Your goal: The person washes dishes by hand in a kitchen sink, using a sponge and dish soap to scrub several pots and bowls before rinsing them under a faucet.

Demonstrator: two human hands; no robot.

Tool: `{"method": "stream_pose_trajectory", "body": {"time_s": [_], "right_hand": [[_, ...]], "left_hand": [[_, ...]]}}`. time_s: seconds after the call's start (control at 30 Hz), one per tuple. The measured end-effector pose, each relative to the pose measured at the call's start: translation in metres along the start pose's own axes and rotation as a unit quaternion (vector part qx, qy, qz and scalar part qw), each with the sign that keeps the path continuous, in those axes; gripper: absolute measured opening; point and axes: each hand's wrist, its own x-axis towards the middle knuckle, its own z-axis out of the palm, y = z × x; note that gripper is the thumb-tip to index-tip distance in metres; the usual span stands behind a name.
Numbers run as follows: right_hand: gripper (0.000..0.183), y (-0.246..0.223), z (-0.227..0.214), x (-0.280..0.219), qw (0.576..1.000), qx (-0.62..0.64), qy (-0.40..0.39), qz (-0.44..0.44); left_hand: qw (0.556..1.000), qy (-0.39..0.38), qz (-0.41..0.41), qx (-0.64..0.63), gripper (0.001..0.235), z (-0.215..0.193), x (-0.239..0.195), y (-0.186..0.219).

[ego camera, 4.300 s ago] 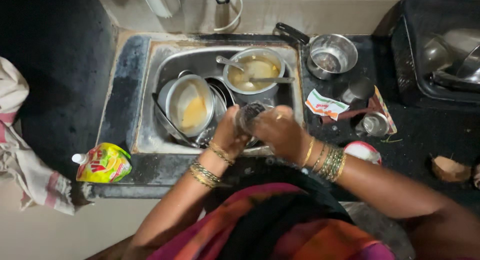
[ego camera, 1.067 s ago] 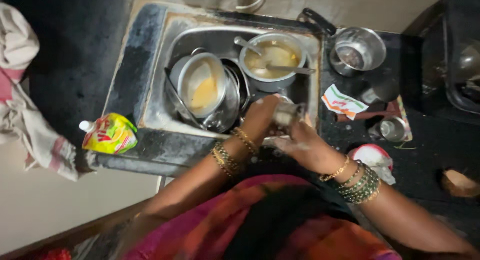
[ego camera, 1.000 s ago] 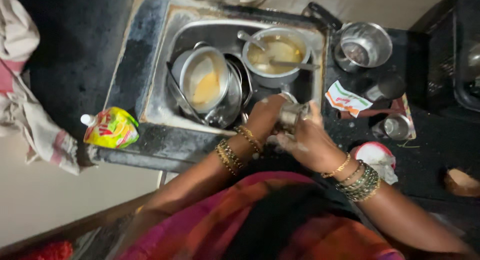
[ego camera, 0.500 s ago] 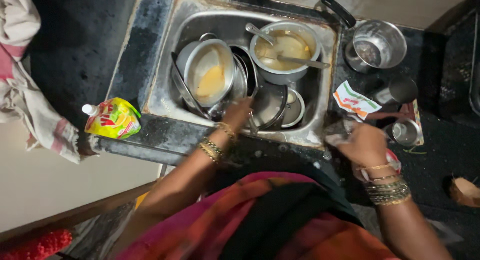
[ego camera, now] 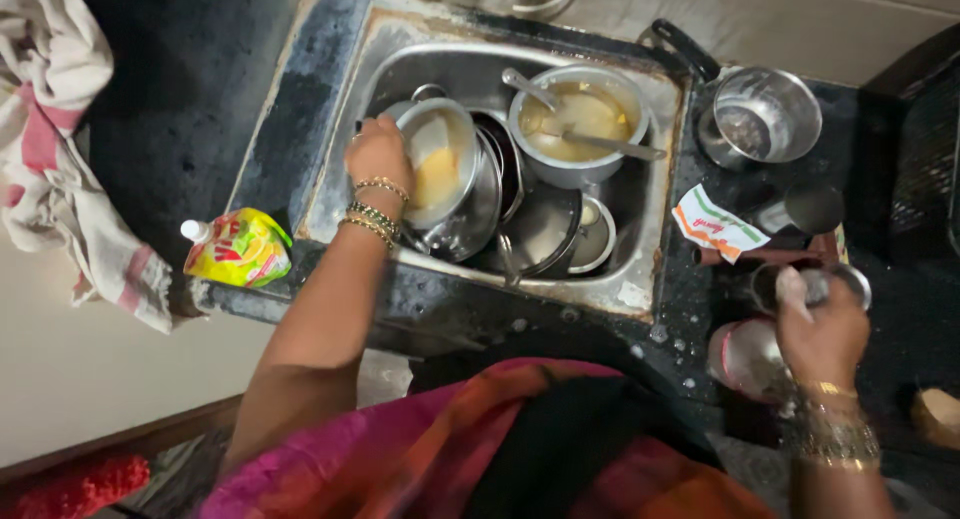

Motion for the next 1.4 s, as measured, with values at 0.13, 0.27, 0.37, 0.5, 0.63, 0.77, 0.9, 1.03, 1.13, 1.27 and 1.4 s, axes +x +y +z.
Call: {"method": "stream_pose_trajectory", "body": {"time_s": [0.13, 0.27, 0.37, 0.5, 0.63, 0.77, 0.9, 1.03, 1.13, 1.27, 1.4], "right_hand": [[0.055, 0.003, -0.033, -0.022, 0.997, -0.062, -0.040, -0.020], [0.056, 0.017, -0.048, -0.044, 0.989, -0.129, -0.058, -0.041], [0.052, 0.029, -0.048, -0.057, 0.977, -0.194, -0.086, -0.029], [0.052, 0.041, -0.043, -0.065, 0.980, -0.174, -0.100, -0.017], [0.058, 0.040, -0.044, -0.060, 0.985, -0.130, -0.098, 0.066], [0.051, 0.051, -0.049, -0.043, 0.984, -0.128, -0.078, 0.096], [0.047, 0.090, -0.049, -0.033, 0.982, -0.144, -0.014, 0.122], [0.047, 0.122, -0.051, -0.018, 0.960, -0.134, -0.039, 0.241], [0.044, 0.109, -0.057, -0.011, 0.972, -0.169, -0.047, 0.157], [0.029, 0.009, -0.050, 0.000, 0.991, -0.099, 0.076, -0.045], [0.029, -0.137, -0.028, 0.035, 0.989, 0.091, 0.021, -0.118]], "left_hand": [[0.996, -0.026, 0.082, -0.027, 0.013, 0.011, 0.010, -0.008], [0.964, 0.114, 0.223, -0.086, 0.007, -0.017, -0.020, 0.017], [0.929, 0.197, 0.291, -0.111, 0.008, -0.061, -0.021, 0.025], [0.887, 0.279, 0.359, -0.076, 0.008, -0.124, -0.012, 0.028], [0.875, 0.313, 0.364, -0.057, 0.010, -0.167, -0.006, 0.022], [0.901, 0.306, 0.258, -0.165, 0.016, -0.161, -0.008, 0.012], [0.867, 0.223, -0.002, -0.445, 0.014, -0.119, -0.010, 0.004], [0.778, 0.142, -0.084, -0.606, 0.018, -0.086, -0.027, 0.013], [0.725, 0.070, -0.149, -0.669, 0.015, -0.074, -0.040, 0.031], [0.707, 0.048, -0.146, -0.690, 0.014, -0.064, -0.040, 0.053], [0.643, 0.030, -0.133, -0.754, 0.017, -0.053, -0.034, 0.065]]}}
